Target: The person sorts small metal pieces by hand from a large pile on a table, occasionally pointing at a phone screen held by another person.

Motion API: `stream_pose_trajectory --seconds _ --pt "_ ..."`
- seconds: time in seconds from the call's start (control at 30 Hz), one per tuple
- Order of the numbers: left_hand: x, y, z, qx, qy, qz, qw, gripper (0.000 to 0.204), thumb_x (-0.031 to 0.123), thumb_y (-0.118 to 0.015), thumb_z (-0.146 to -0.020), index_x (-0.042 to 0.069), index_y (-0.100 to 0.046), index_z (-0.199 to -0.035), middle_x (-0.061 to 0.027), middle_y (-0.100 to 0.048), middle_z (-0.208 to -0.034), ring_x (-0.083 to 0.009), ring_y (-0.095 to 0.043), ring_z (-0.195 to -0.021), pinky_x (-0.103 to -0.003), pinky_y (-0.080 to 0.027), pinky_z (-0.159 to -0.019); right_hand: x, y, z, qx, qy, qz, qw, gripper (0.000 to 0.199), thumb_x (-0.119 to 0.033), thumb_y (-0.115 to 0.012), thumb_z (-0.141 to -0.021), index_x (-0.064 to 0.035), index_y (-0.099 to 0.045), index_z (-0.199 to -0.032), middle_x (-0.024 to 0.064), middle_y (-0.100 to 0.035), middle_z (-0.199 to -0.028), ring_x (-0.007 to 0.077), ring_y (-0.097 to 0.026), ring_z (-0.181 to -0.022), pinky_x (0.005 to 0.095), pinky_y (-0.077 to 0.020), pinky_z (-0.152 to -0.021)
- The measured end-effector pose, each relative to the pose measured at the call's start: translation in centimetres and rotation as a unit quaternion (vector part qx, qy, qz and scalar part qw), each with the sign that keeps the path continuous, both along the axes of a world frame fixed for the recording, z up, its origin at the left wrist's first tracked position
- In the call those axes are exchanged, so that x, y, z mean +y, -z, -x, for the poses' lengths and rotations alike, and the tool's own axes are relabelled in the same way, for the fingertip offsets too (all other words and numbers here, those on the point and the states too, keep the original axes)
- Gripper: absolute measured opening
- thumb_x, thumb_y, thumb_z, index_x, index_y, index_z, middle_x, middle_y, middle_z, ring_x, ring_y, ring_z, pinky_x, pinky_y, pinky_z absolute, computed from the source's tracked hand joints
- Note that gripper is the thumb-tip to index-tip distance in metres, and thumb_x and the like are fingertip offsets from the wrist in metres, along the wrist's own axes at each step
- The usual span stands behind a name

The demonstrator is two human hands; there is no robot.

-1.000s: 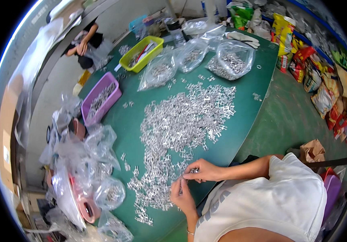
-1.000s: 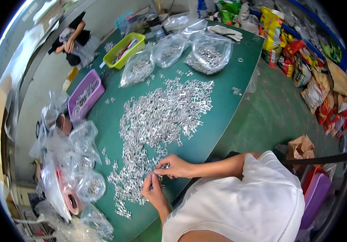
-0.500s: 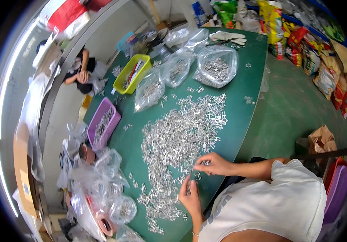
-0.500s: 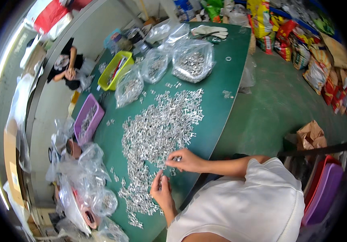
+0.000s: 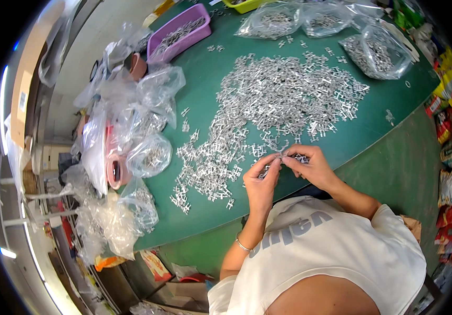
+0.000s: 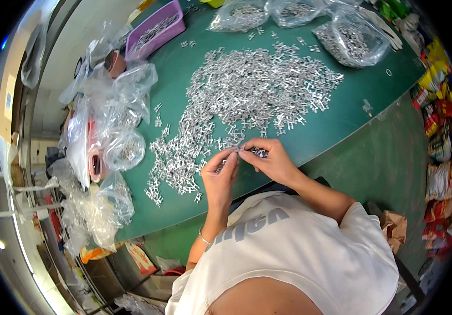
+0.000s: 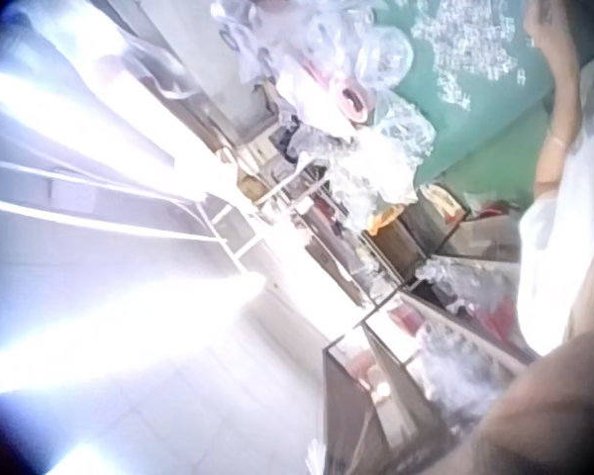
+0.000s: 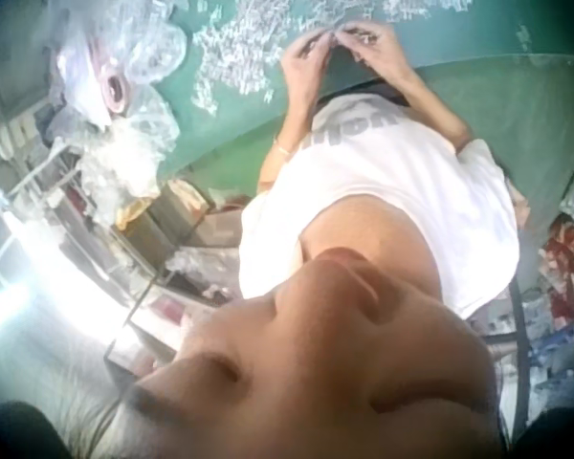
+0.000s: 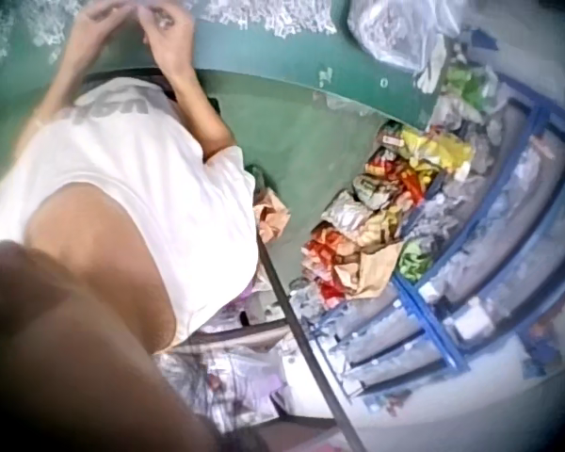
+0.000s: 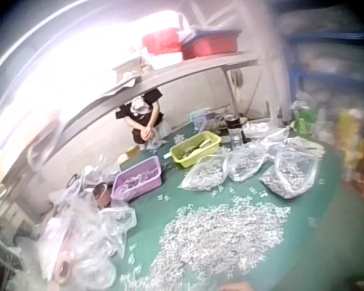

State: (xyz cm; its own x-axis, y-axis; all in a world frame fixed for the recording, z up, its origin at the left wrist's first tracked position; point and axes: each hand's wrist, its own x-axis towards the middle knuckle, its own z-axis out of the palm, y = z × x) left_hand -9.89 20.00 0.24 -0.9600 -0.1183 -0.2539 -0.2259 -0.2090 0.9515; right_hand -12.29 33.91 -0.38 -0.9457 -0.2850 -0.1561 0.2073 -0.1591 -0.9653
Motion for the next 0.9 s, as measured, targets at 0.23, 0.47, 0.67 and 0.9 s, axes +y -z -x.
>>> stream_pose_trajectory --seconds 0.23,0.47,0.67,0.9 --pt "-1.9 0.5 -0.5 -0.033 -0.025 -0.145 0.989 0.016 0.009 -0.054 -0.085 -0.001 -0.06 -0.096 -0.0021 -0.055 -0.073 -0.0038 -0.04 -0.051 -0.016 -0.025 -0.039 -2.1 0.3 0.3 -0.015 -0.021 0.002 1.0 0.013 -0.013 -0.061 -0.081 0.0005 -0.06 -0.083 0.0004 -0.056 -0.069 0.0039 -0.047 -0.052 0.0175 -0.0354 -0.042" --pt "-3.4 1.5 -1.5 -0.014 -0.049 -0.175 0.983 0.019 0.019 -0.057 -0.084 0.003 -0.061 -0.094 0.0021 -0.053 -0.069 -0.0025 -0.041 -0.052 -0.015 -0.027 -0.041 -4.2 1.1 0.3 0.058 -0.043 -0.078 0.994 0.008 -0.005 -0.057 -0.081 0.0019 -0.059 -0.083 0.0011 -0.053 -0.068 0.0038 -0.043 -0.048 0.0179 -0.0297 -0.039" --pt "-4.8 2.0 -2.3 -0.022 -0.116 -0.172 0.978 0.019 0.019 -0.059 -0.083 0.003 -0.062 -0.092 0.002 -0.05 -0.061 -0.0017 -0.039 -0.05 -0.016 -0.026 -0.041 -6.0 1.7 0.3 0.031 -0.07 -0.087 0.993 0.006 -0.007 -0.057 -0.081 -0.0007 -0.057 -0.079 -0.0001 -0.05 -0.057 0.004 -0.041 -0.043 0.0175 -0.0277 -0.037" --pt "-9.0 2.2 -4.1 -0.01 -0.239 -0.196 0.951 0.017 0.017 -0.059 -0.083 0.003 -0.062 -0.092 0.0043 -0.046 -0.058 -0.0013 -0.037 -0.05 -0.017 -0.023 -0.04 -7.6 1.9 0.4 -0.04 -0.149 -0.029 0.988 0.01 -0.008 -0.061 -0.08 -0.0014 -0.054 -0.075 -0.0001 -0.047 -0.055 0.0053 -0.042 -0.042 0.0177 -0.0276 -0.036"
